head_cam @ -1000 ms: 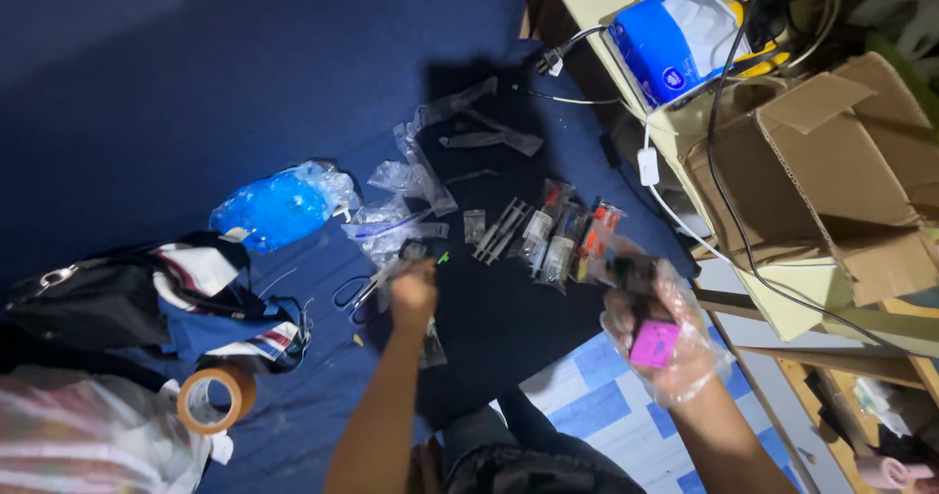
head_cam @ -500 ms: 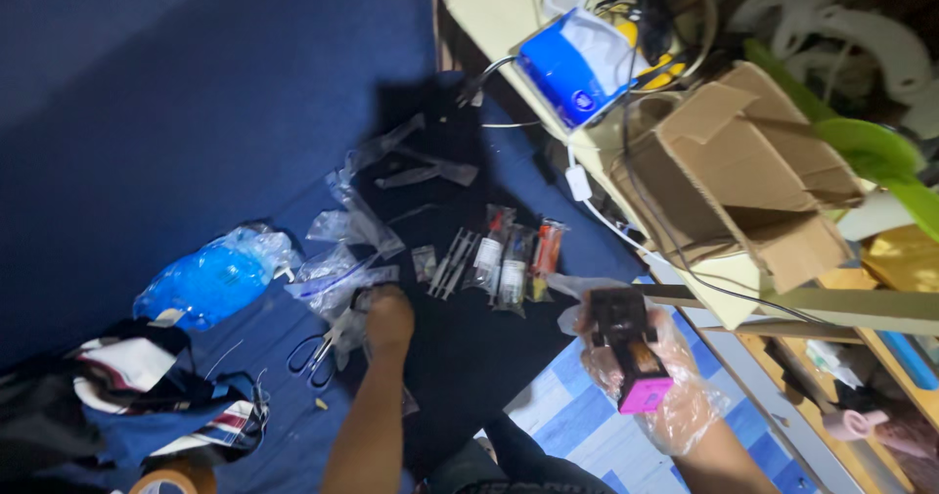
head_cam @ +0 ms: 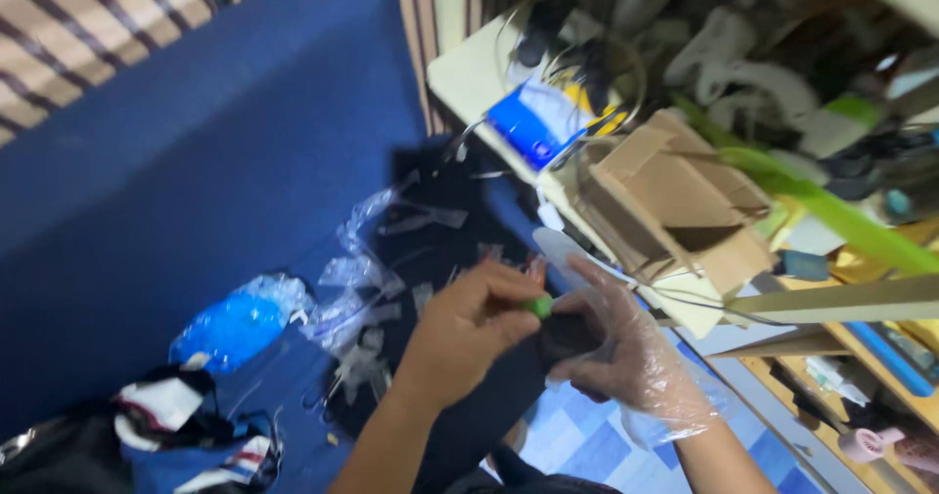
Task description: The person sits on a bed and handles ink cartridges from a cardboard box, peeling plastic wrapping and tape from a magenta cartridge and a black cartridge, pressing and turning the cartridges in their hands, and placing a small blue item on the shelf under a printer. They then pick up a syringe-like bottle from the work surface.
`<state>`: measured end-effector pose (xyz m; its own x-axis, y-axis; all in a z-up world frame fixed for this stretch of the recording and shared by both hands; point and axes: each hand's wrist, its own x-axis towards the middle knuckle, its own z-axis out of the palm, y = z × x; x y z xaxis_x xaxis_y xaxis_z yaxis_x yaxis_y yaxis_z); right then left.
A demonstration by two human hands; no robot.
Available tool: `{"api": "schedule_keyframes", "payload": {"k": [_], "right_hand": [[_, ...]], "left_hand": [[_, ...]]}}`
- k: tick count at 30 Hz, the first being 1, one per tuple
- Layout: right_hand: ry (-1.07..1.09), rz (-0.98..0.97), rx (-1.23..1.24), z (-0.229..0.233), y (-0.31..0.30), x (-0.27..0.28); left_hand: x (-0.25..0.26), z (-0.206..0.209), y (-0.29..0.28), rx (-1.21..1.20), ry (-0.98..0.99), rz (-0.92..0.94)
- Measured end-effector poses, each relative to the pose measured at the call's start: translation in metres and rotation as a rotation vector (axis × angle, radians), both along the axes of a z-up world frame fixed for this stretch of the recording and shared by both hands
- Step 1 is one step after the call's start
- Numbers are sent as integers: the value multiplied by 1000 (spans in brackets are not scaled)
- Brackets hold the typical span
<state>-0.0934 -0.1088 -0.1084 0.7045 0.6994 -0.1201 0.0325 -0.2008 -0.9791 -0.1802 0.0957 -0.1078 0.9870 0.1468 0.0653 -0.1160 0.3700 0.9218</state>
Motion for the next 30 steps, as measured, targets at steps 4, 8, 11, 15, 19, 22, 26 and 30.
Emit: {"api": "schedule_keyframes", "payload": {"k": [4, 8, 11, 15, 19, 22, 26, 30], "right_hand": [[-228, 2, -144, 27, -13, 2], [104, -118, -116, 39, -27, -5], [-5, -172, -122, 49, -37, -4], [-140, -157, 55, 62, -45, -7], [-41, -151, 295, 71, -57, -8], [-127, -161, 245, 74, -64, -5], [-22, -129, 371, 76, -68, -3], [148, -181, 334, 80, -72, -5]], "left_hand": [[3, 50, -9, 497, -118, -41], [13, 73, -17, 684, -145, -99], [25, 85, -23, 639, 24, -231], [34, 97, -27, 505, -45, -363], [40, 104, -27, 219, -118, -506], [44, 108, -29, 111, -90, -562], [45, 116, -34, 29, -4, -574], [43, 124, -44, 64, -18, -509]]}}
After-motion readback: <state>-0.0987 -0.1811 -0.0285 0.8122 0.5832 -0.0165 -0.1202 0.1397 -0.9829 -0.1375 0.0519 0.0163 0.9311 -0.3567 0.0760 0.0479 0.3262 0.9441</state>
